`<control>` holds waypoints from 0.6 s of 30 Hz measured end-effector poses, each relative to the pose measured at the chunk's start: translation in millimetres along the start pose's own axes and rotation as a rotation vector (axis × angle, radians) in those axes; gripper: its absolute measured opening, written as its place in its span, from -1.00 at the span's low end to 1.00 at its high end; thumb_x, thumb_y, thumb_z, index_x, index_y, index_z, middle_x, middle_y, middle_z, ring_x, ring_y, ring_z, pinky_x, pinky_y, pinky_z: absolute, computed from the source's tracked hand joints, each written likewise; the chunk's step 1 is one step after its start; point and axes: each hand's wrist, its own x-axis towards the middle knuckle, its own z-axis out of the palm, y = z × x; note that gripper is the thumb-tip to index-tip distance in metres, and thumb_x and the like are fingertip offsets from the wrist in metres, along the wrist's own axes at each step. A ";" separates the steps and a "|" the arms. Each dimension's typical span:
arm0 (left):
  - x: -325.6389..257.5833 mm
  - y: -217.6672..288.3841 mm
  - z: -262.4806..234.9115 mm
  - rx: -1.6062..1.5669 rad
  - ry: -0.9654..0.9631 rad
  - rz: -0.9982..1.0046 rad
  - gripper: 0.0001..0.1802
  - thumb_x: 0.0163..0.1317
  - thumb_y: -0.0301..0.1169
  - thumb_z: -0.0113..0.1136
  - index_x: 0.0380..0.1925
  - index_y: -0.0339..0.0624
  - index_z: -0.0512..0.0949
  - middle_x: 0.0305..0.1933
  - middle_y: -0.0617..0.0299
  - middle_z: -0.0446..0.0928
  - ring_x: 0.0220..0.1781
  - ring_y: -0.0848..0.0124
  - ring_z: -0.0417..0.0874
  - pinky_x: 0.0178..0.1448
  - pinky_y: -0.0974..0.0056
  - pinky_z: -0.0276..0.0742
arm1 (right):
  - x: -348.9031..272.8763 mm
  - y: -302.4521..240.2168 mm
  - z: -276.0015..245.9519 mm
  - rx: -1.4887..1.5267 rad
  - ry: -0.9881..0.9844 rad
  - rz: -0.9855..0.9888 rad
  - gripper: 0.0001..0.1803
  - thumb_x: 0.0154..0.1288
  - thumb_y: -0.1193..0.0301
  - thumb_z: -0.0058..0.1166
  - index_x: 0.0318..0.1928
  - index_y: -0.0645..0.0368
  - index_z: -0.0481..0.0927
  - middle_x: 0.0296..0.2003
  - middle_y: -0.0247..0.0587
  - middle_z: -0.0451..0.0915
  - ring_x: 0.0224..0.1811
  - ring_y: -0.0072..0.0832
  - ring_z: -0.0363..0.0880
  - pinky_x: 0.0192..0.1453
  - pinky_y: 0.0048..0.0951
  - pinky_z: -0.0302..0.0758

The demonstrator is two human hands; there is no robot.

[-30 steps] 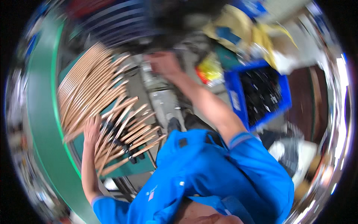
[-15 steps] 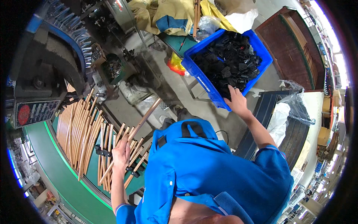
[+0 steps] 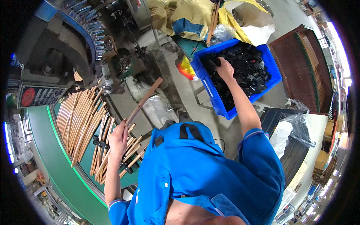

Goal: The person repeatedly picks up wooden sticks and black plastic clips, inserts the sticks into a machine fixture, and secures them with the clips. The person then places the assembled sticks onto a green work surface.

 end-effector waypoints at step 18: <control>4.1 26.9 4.2 0.072 0.140 0.050 -0.71 0.26 -0.38 0.18 -0.02 -0.11 0.55 -0.49 0.11 0.47 -0.51 0.13 0.56 -0.47 0.14 0.47 | -42.6 -114.0 -46.6 1.783 -0.814 0.168 -0.62 0.46 0.15 -0.05 -0.01 0.21 0.55 -0.30 -0.24 0.60 -0.49 -0.53 0.47 -0.51 -0.56 0.32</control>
